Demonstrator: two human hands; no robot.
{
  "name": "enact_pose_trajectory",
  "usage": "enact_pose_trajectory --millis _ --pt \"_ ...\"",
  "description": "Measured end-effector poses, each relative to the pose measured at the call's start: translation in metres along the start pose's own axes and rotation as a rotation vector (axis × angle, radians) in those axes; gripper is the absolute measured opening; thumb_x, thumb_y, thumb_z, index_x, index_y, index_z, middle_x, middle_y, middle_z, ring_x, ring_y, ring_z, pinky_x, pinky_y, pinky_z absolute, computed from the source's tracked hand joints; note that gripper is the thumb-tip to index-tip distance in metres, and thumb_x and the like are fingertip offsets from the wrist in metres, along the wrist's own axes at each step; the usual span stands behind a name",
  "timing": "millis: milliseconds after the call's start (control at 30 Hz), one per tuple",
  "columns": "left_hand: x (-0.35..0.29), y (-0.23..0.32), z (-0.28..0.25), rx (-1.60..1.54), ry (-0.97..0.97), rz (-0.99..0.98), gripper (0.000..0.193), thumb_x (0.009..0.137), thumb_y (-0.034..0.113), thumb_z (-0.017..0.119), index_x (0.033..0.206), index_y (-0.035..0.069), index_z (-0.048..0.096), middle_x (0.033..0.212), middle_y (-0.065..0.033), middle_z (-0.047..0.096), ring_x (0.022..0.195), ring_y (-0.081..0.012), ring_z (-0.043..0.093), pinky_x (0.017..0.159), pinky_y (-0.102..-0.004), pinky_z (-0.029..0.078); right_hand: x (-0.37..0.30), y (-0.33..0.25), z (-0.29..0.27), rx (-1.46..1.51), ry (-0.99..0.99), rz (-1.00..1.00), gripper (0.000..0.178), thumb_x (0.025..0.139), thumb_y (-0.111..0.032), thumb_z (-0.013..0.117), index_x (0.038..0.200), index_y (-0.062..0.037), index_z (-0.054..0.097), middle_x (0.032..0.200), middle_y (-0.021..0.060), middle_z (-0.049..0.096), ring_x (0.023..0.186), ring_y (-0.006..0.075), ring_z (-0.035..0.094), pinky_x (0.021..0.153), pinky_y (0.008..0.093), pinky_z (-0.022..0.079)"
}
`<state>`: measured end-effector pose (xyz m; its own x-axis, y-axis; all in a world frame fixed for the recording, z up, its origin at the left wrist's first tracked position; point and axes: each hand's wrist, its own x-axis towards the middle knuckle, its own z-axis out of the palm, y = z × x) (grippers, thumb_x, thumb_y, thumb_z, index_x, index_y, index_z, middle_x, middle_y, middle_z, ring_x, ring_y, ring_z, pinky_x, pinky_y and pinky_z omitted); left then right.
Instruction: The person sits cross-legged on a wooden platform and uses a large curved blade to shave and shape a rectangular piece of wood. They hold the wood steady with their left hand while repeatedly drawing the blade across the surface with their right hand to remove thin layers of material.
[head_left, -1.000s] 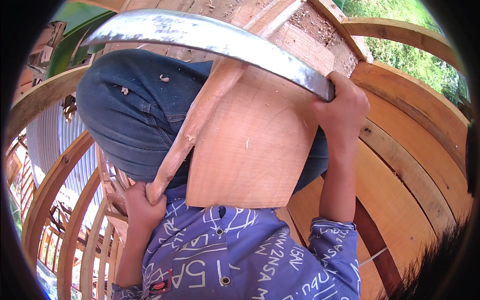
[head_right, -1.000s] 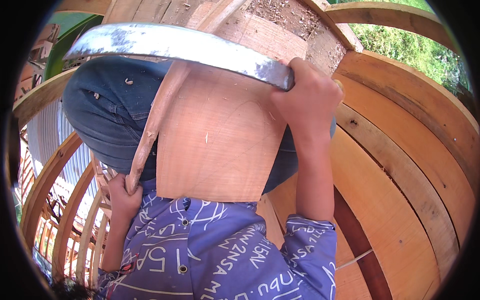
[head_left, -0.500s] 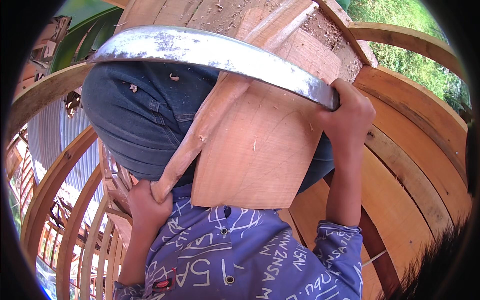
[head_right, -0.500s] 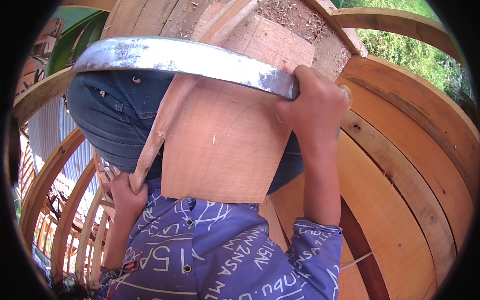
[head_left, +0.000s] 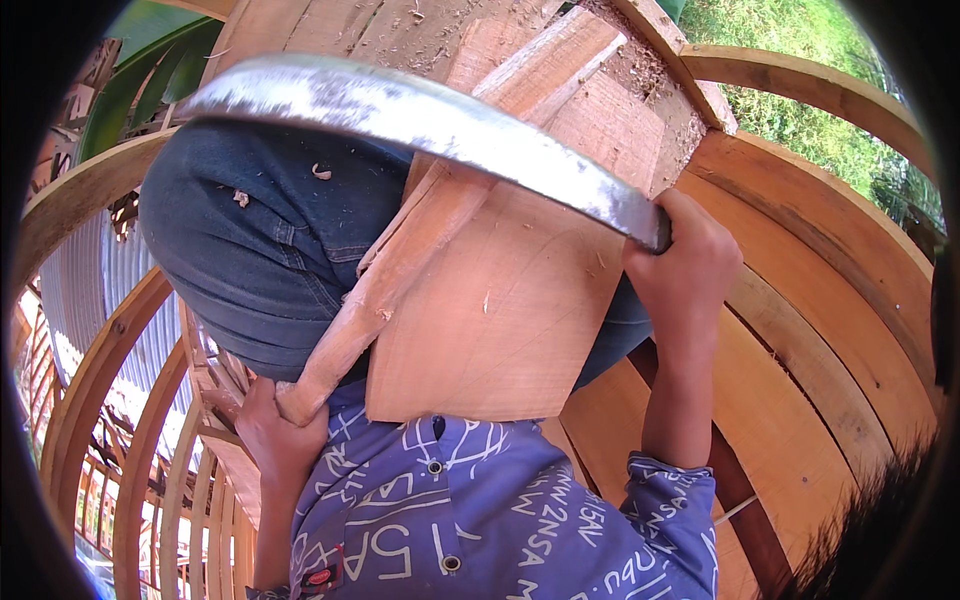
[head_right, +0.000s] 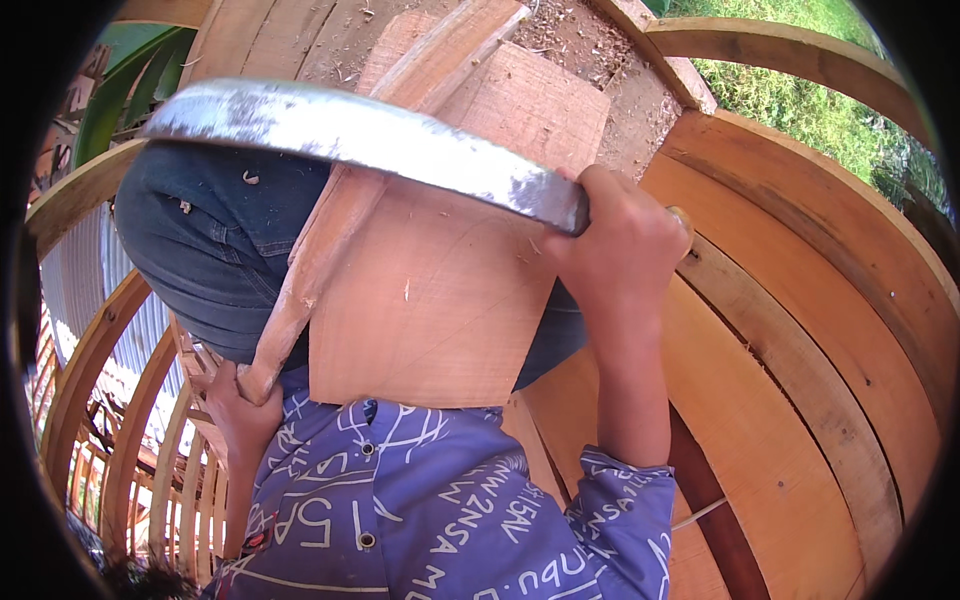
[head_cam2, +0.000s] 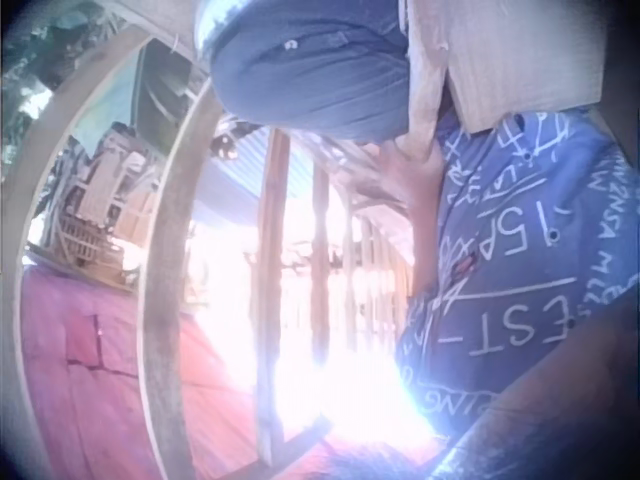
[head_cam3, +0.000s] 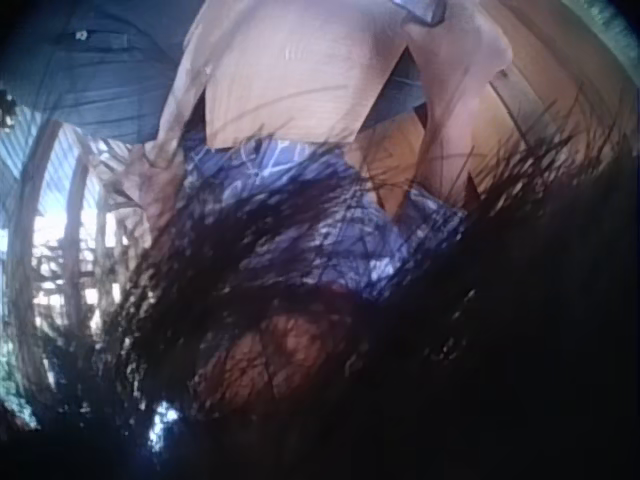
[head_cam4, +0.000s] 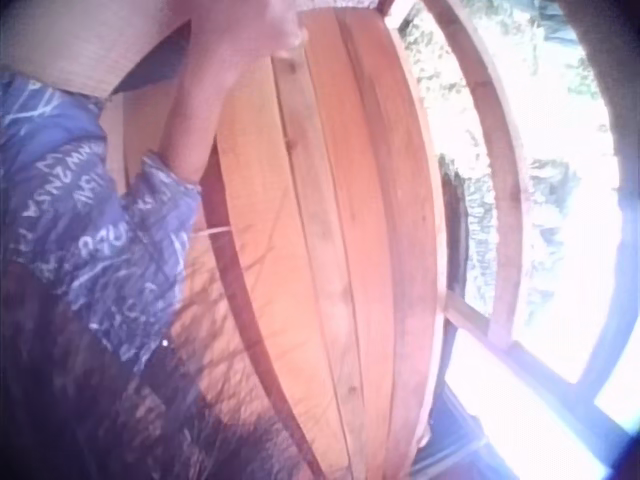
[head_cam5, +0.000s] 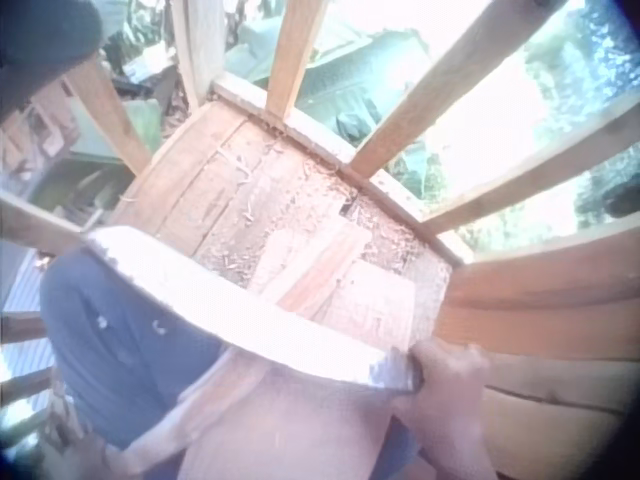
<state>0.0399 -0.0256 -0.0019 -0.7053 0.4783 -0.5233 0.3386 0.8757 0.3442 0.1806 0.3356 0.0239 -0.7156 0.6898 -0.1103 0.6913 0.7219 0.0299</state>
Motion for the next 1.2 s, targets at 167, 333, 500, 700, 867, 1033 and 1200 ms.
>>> enact_pose_trajectory --millis 167,333,500,700,867,1033,1200 --pt "0.009 0.005 0.005 -0.032 0.032 0.059 0.035 0.057 0.017 0.076 0.073 0.001 0.049 0.065 -0.0175 0.051 0.062 -0.0388 0.055 0.056 -0.0434 0.041 0.014 0.042 0.014 0.033 0.033 0.319 0.014 0.074 -0.019 0.069 0.078 -0.0062 0.069 0.067 0.0162 0.064 0.066 0.0358 0.064 0.059 0.0425 0.048" --pt "0.001 0.01 0.001 -0.036 0.05 0.038 0.043 0.055 0.022 0.082 0.078 0.001 0.054 0.067 -0.0149 0.053 0.062 -0.0336 0.055 0.058 -0.0395 0.042 -0.001 0.007 0.007 0.052 -0.001 0.124 0.014 0.066 -0.016 0.07 0.076 -0.0068 0.066 0.064 0.0136 0.062 0.063 0.0343 0.063 0.057 0.0414 0.048" --pt "0.01 0.018 -0.019 -0.032 0.164 0.083 0.059 0.049 0.036 0.091 0.078 0.001 0.053 0.067 -0.0118 0.052 0.06 -0.0273 0.051 0.057 -0.0371 0.042 0.002 0.019 0.013 0.023 0.063 0.106 0.017 0.06 -0.014 0.069 0.076 -0.0078 0.066 0.066 0.0131 0.062 0.064 0.0337 0.062 0.057 0.0412 0.047" --pt "0.03 0.025 -0.02 -0.061 0.148 0.14 0.054 0.054 0.032 0.089 0.087 0.0 0.06 0.069 -0.0128 0.058 0.06 -0.0267 0.056 0.059 -0.0363 0.044 0.009 0.032 0.019 0.026 0.079 0.219 0.02 0.061 -0.014 0.067 0.079 -0.0059 0.066 0.068 0.0143 0.063 0.066 0.0348 0.063 0.059 0.0398 0.049" --pt "0.034 0.027 -0.016 0.016 0.152 0.119 0.052 0.053 0.033 0.088 0.079 0.001 0.055 0.063 -0.0127 0.053 0.056 -0.0293 0.052 0.056 -0.0378 0.042 0.01 0.018 0.026 0.096 0.016 0.241 0.019 0.061 -0.014 0.066 0.079 -0.0066 0.067 0.069 0.0146 0.064 0.067 0.0354 0.063 0.06 0.0408 0.049" --pt "0.036 0.025 -0.016 0.012 0.147 0.107 0.051 0.053 0.031 0.087 0.075 0.001 0.052 0.06 -0.0124 0.05 0.054 -0.0291 0.05 0.054 -0.0383 0.041 0.007 0.009 0.027 0.085 0.082 0.142 0.02 0.063 -0.015 0.066 0.081 -0.0065 0.068 0.069 0.0157 0.063 0.066 0.0368 0.062 0.059 0.0417 0.049" --pt "0.037 0.029 -0.016 0.04 0.151 0.104 0.052 0.052 0.034 0.087 0.073 0.002 0.052 0.062 -0.0123 0.052 0.055 -0.0288 0.053 0.054 -0.0384 0.042 0.016 0.05 0.036 0.025 0.098 0.312 0.016 0.067 -0.016 0.067 0.079 -0.0068 0.068 0.066 0.0166 0.062 0.063 0.0377 0.062 0.059 0.043 0.049"
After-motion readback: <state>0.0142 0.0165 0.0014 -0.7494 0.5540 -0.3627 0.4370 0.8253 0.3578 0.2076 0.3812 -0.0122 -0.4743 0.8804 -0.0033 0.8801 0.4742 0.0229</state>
